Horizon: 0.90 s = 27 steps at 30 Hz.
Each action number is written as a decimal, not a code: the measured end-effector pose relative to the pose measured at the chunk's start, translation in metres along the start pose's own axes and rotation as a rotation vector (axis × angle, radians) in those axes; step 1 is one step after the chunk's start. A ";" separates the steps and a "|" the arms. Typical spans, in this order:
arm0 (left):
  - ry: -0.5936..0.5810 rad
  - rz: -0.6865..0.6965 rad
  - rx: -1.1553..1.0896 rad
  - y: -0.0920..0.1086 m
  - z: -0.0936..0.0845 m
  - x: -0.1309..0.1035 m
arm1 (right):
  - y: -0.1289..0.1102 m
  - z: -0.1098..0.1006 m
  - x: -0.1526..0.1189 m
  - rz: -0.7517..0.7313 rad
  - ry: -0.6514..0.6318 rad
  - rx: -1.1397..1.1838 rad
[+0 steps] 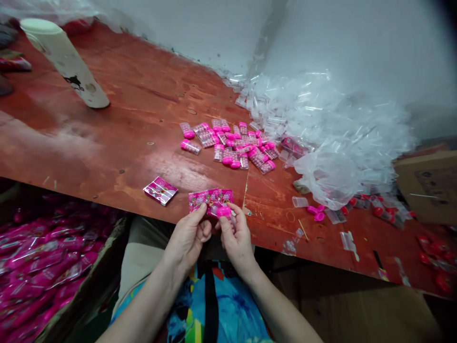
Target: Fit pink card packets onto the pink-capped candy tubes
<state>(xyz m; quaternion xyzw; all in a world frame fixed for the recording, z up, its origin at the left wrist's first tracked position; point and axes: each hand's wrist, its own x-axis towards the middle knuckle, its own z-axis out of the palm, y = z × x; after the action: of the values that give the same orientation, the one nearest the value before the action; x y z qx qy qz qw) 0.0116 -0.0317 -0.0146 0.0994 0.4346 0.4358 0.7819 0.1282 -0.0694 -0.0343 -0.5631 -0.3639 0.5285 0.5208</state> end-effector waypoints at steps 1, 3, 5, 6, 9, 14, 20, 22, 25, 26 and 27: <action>-0.009 0.003 0.009 0.000 0.000 0.000 | 0.001 0.000 0.000 -0.008 0.009 -0.007; -0.042 0.011 0.044 0.000 -0.001 0.000 | -0.001 0.001 0.000 0.014 -0.004 0.020; -0.077 0.018 0.087 -0.001 -0.002 0.000 | -0.005 0.002 0.001 0.103 -0.061 0.125; -0.090 0.018 0.104 -0.002 -0.003 0.001 | -0.008 0.002 0.001 0.154 -0.083 0.182; -0.103 0.013 0.136 -0.003 -0.005 0.001 | -0.014 0.000 0.002 0.287 -0.141 0.297; -0.098 0.025 0.174 -0.002 -0.005 0.000 | -0.008 -0.007 0.003 0.249 -0.223 0.181; -0.147 -0.041 0.203 -0.004 -0.001 -0.002 | -0.002 -0.007 0.002 0.027 -0.150 -0.072; -0.182 -0.077 0.245 -0.004 0.000 -0.002 | -0.004 -0.007 0.002 0.130 -0.236 0.010; -0.195 -0.093 0.256 -0.002 0.001 -0.004 | -0.006 -0.010 0.002 0.152 -0.306 0.061; -0.188 -0.079 0.243 0.000 0.001 -0.004 | -0.006 -0.011 0.001 0.115 -0.305 0.064; -0.177 -0.061 0.225 0.002 0.000 -0.005 | -0.007 -0.013 0.000 0.082 -0.306 0.065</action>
<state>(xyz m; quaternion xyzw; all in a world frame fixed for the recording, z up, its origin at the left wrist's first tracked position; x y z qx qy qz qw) 0.0095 -0.0337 -0.0103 0.2112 0.4128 0.3501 0.8139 0.1418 -0.0704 -0.0290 -0.4732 -0.3982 0.6406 0.4552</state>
